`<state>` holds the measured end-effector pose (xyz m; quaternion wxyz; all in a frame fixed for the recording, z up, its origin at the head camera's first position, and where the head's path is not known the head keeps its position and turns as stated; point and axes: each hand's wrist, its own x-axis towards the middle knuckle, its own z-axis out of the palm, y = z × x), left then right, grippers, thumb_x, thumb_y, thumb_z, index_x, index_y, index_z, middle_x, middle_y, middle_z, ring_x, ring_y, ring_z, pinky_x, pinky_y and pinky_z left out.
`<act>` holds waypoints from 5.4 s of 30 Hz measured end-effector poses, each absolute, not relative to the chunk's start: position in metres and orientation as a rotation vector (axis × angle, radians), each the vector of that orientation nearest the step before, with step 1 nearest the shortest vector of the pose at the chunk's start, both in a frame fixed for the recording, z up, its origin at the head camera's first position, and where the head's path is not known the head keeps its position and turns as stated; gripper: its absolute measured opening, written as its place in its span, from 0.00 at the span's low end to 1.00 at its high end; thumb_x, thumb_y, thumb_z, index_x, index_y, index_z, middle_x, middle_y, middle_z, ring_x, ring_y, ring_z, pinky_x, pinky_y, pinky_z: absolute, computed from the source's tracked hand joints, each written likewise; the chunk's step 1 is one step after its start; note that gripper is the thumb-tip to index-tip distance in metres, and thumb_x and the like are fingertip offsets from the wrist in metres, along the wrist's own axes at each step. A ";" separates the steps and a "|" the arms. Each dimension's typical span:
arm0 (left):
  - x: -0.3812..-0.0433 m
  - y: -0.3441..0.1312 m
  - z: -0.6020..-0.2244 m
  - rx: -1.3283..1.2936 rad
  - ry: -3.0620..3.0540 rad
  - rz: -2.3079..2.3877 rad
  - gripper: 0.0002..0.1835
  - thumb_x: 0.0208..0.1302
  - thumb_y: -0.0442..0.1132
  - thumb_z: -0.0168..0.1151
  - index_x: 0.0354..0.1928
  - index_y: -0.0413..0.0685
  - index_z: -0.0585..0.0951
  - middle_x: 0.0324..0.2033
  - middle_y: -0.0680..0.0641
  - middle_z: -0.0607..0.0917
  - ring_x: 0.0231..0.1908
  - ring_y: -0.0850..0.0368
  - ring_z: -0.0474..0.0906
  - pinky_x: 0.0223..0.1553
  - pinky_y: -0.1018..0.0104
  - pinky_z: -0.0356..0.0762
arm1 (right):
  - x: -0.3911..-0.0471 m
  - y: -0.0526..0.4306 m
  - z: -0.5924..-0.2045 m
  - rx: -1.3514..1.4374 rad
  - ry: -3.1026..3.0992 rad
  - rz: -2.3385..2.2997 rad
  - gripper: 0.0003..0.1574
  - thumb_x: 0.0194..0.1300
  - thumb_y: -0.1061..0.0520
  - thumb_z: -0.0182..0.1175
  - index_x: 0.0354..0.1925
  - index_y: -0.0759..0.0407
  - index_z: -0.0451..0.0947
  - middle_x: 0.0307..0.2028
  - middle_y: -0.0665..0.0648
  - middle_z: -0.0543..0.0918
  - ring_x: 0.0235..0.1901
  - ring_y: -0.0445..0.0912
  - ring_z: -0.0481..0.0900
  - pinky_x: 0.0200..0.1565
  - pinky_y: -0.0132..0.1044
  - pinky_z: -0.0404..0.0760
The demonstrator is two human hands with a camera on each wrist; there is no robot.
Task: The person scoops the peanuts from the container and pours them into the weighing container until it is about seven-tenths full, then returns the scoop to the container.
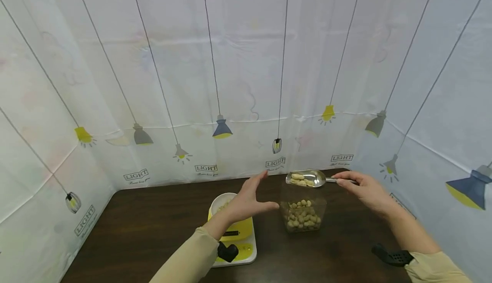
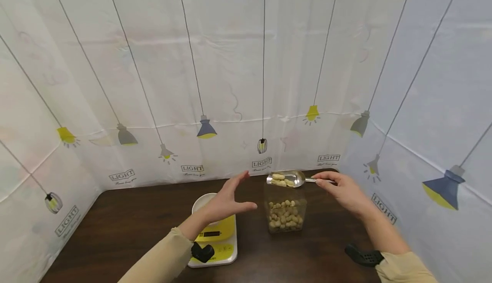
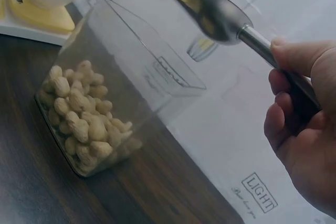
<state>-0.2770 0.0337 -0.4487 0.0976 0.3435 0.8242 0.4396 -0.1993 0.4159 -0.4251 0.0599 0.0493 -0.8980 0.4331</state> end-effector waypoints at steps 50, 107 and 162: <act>-0.288 -0.102 -0.517 0.696 2.599 1.207 0.64 0.51 0.62 0.79 0.83 0.58 0.49 0.78 0.42 0.53 0.76 0.38 0.47 0.66 0.30 0.58 | -0.240 0.290 -0.429 0.493 -2.710 1.438 0.17 0.76 0.47 0.61 0.54 0.53 0.84 0.59 0.59 0.80 0.52 0.53 0.76 0.47 0.47 0.78; -0.288 -0.100 -0.518 0.696 2.596 1.187 0.64 0.51 0.64 0.78 0.83 0.56 0.50 0.77 0.41 0.55 0.75 0.40 0.50 0.65 0.32 0.61 | -0.238 0.298 -0.407 0.463 -2.776 1.251 0.17 0.76 0.42 0.60 0.55 0.46 0.84 0.61 0.54 0.80 0.58 0.52 0.77 0.50 0.49 0.77; -0.273 0.097 -0.492 0.809 2.382 1.261 0.61 0.58 0.62 0.74 0.83 0.65 0.45 0.80 0.49 0.51 0.78 0.45 0.47 0.68 0.39 0.61 | -0.229 0.375 -0.400 0.552 -2.926 0.397 0.03 0.67 0.55 0.70 0.39 0.53 0.87 0.35 0.46 0.79 0.35 0.43 0.76 0.36 0.43 0.78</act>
